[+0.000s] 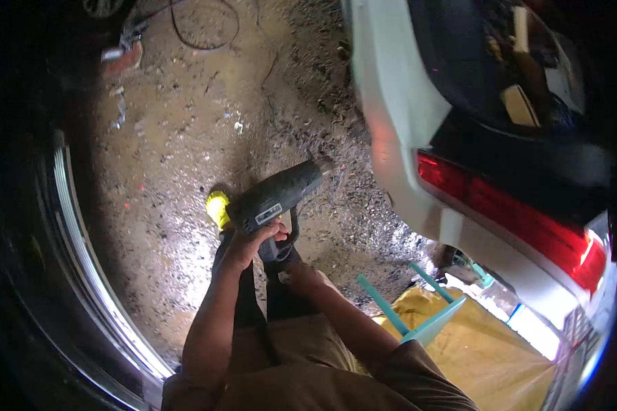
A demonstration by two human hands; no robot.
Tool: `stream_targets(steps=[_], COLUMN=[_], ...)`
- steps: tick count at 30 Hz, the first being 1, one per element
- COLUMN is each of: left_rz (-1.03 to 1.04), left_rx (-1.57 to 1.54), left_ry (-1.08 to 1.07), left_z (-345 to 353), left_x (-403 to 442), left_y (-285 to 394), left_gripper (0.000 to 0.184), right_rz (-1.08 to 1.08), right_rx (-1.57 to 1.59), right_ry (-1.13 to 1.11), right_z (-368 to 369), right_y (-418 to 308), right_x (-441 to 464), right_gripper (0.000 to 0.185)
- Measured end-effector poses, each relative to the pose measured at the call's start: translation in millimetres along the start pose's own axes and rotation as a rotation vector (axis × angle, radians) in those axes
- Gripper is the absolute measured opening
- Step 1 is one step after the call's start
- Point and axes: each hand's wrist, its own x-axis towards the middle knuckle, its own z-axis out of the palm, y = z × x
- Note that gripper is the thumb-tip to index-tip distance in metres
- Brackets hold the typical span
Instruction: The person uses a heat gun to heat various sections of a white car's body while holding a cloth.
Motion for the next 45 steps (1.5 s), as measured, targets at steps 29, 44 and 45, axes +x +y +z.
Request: stream_targets(steps=[29, 44, 45], left_rz=[0.234, 0.287, 0.262], left_rx=[0.903, 1.221, 1.123], left_ry=[-0.185, -0.314, -0.277], left_z=[155, 228, 263], left_x=[-220, -231, -243], left_y=[5, -132, -130], left_gripper=[0.019, 0.054, 0.057], right_rz=[0.415, 0.505, 0.536], right_rx=[0.631, 0.791, 0.801], right_ry=[0.312, 0.664, 0.642], right_z=[138, 272, 291], right_y=[160, 293, 298], right_x=[-311, -374, -373], right_gripper=[0.062, 0.031, 0.032])
